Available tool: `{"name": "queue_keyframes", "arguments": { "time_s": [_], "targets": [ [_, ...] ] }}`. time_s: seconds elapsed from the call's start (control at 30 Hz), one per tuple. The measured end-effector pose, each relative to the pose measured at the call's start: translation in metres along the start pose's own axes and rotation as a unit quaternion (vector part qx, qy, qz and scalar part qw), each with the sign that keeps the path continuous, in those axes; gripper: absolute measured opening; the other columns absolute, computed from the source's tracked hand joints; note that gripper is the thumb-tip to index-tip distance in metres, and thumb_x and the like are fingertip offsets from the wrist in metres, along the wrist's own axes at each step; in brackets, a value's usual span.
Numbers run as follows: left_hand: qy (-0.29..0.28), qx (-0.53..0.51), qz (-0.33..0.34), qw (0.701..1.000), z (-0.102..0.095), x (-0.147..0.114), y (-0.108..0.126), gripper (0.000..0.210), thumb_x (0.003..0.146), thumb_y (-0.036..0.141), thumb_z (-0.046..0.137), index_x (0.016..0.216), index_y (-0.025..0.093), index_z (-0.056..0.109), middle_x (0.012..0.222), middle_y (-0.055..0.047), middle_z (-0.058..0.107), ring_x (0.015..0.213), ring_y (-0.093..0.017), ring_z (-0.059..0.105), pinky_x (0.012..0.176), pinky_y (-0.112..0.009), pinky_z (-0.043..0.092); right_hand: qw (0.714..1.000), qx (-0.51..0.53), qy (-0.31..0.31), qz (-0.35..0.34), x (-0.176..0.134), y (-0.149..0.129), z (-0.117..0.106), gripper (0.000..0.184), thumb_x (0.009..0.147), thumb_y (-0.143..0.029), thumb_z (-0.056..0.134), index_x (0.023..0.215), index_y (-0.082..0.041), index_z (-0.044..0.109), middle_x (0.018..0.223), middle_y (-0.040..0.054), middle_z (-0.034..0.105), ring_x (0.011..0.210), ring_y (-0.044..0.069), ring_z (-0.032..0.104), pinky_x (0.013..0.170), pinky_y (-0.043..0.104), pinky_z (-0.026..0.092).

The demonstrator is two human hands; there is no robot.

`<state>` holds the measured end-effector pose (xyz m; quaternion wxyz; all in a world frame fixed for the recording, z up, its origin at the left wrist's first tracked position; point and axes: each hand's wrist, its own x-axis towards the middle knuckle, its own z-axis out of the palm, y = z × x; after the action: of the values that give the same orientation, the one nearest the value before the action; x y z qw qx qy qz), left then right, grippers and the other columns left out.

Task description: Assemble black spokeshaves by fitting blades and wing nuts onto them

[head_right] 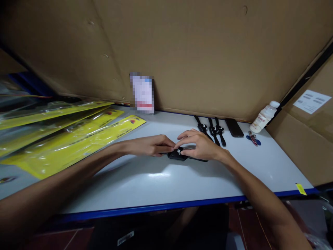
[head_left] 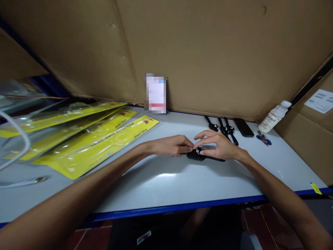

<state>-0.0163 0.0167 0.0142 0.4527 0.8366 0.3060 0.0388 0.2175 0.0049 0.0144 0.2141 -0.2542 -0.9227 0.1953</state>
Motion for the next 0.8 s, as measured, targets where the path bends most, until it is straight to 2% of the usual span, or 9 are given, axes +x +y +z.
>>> {"name": "queue_keyframes", "arguments": {
  "time_s": [0.1, 0.23, 0.43, 0.63, 0.8],
  "targets": [
    [-0.031, -0.025, 0.007, 0.999, 0.000, -0.001, 0.003, 0.030, 0.089, 0.039, 0.048, 0.067, 0.021, 0.040, 0.060, 0.006, 0.030, 0.053, -0.009, 0.027, 0.049, -0.024, 0.022, 0.994, 0.107, -0.022, 0.030, 0.001, 0.003, -0.004, 0.016, 0.084, -0.023, 0.075, 0.099, -0.025, 0.078, 0.120, 0.0066, 0.066, 0.112, 0.020, 0.061, 0.102, 0.042, 0.045],
    [-0.046, -0.058, 0.023, 0.997, 0.002, -0.002, 0.009, 0.033, 0.089, 0.040, 0.050, 0.064, 0.021, 0.041, 0.057, 0.006, 0.031, 0.051, -0.009, 0.027, 0.048, -0.025, 0.022, 0.975, 0.207, -0.057, 0.064, 0.003, -0.001, -0.010, 0.014, 0.081, -0.023, 0.076, 0.095, -0.024, 0.078, 0.118, 0.0063, 0.065, 0.109, 0.018, 0.062, 0.093, 0.036, 0.050],
    [-0.045, -0.085, 0.039, 0.995, 0.002, -0.002, 0.010, 0.035, 0.089, 0.039, 0.053, 0.063, 0.021, 0.040, 0.054, 0.006, 0.033, 0.049, -0.009, 0.026, 0.048, -0.025, 0.020, 0.958, 0.260, -0.081, 0.087, 0.003, -0.003, -0.011, 0.016, 0.079, -0.022, 0.077, 0.096, -0.023, 0.076, 0.117, 0.0052, 0.065, 0.108, 0.017, 0.061, 0.091, 0.034, 0.050],
    [-0.068, -0.107, 0.050, 0.991, 0.002, -0.002, 0.009, 0.035, 0.088, 0.037, 0.055, 0.061, 0.021, 0.040, 0.054, 0.007, 0.031, 0.049, -0.009, 0.027, 0.049, -0.026, 0.020, 0.943, 0.308, -0.094, 0.087, 0.004, 0.000, -0.003, 0.016, 0.077, -0.022, 0.078, 0.091, -0.020, 0.072, 0.107, 0.0034, 0.066, 0.102, 0.017, 0.060, 0.088, 0.032, 0.047],
    [-0.073, -0.143, 0.034, 0.986, 0.003, -0.002, 0.008, 0.032, 0.088, 0.037, 0.054, 0.063, 0.020, 0.043, 0.054, 0.007, 0.030, 0.048, -0.009, 0.025, 0.047, -0.025, 0.018, 0.937, 0.323, -0.089, 0.100, 0.004, 0.000, 0.000, 0.017, 0.076, -0.024, 0.078, 0.090, -0.019, 0.070, 0.102, 0.0029, 0.066, 0.097, 0.017, 0.059, 0.087, 0.033, 0.045]
  ]
}}
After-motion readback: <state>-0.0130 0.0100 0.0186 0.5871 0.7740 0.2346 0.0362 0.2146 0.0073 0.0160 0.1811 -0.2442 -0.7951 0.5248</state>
